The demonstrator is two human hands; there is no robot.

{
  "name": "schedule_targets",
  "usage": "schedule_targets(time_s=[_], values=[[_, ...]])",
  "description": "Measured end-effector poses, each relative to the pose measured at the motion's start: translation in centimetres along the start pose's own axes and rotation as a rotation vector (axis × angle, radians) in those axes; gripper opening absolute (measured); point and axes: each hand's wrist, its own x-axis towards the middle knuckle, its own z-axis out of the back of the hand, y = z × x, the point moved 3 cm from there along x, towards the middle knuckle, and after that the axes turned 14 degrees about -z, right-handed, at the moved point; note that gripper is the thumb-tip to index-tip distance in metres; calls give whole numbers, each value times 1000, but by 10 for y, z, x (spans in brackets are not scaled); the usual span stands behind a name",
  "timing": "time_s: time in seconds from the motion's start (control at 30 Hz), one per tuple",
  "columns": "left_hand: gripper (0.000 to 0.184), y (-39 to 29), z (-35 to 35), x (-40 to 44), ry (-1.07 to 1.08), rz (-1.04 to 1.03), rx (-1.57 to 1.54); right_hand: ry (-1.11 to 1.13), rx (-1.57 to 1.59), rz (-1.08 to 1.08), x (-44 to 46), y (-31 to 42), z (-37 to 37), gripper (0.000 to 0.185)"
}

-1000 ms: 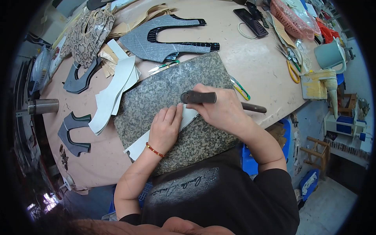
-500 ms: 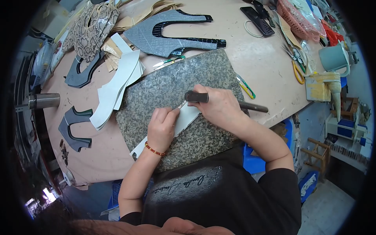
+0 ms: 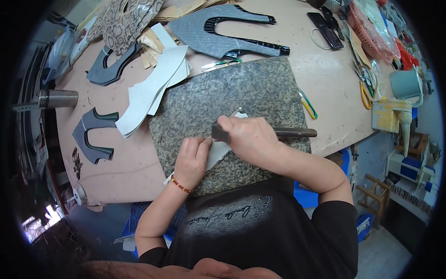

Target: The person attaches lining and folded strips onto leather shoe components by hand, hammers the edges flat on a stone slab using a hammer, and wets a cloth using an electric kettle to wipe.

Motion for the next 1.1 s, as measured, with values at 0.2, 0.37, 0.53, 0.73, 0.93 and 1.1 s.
schedule_targets(time_s=[0.2, 0.37, 0.53, 0.73, 0.93, 1.1], values=[[26, -2, 19, -32, 33, -3, 36, 49, 80, 74, 10, 10, 9, 14], [26, -10, 34, -58, 45, 75, 20, 157, 167, 68, -6, 32, -10, 15], [30, -17, 47, -83, 41, 85, 38, 174, 119, 99, 4, 44, 3, 16], [29, -21, 63, -121, 92, 108, -8, 313, 70, 139, -6, 59, -19, 15], [28, -16, 38, -86, -36, 86, 19, 223, -58, 275, -14, 73, -31, 13], [28, -15, 28, -65, -102, 100, 30, 159, -68, 173, 5, 55, 0, 18]])
